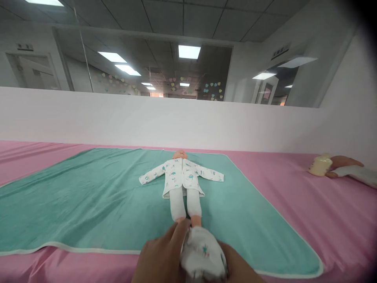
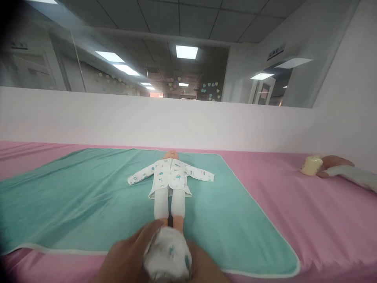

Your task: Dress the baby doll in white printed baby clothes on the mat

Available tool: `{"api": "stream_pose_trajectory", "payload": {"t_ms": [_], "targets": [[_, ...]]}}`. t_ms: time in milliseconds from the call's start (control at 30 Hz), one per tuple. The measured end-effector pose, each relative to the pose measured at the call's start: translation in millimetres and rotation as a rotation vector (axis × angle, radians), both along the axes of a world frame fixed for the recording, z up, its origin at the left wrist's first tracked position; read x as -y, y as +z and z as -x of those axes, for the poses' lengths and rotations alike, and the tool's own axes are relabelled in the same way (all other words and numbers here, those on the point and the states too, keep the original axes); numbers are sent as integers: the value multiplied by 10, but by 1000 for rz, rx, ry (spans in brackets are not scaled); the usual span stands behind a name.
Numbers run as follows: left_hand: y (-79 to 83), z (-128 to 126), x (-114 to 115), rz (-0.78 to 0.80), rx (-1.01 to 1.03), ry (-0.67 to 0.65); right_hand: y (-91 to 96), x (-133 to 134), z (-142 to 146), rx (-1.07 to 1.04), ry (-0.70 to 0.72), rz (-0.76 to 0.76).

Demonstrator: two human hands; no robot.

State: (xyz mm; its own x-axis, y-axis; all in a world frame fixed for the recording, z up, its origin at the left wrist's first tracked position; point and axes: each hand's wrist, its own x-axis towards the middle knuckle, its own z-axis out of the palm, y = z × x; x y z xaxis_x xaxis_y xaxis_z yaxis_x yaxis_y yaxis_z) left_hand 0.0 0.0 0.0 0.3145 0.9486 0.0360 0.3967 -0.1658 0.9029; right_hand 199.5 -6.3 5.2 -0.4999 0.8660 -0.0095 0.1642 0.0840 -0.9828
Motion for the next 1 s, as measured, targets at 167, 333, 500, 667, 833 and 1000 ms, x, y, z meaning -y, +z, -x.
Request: {"api": "stream_pose_trajectory", "payload": {"t_ms": [167,333,500,667,833,1000], "targets": [[89,-108,-456,-281,-368,-1,-136,-337,146,-52,-316,18],[9,-211,-702,-207,-432,-59,-363,-515,18,180,-415,-47],[43,-186,-788,-203,-503,-82,-292,-593,-46,255,-311,-106],[118,-162,-775,-35,-406,-169,-192,-590,-33,-60,-128,143],[224,-187,-722,152,22,-191,-231,-603,-191,-260,-177,182],[190,-257,-826,304,479,-270,-254,-811,-380,-365,-2,189]]}}
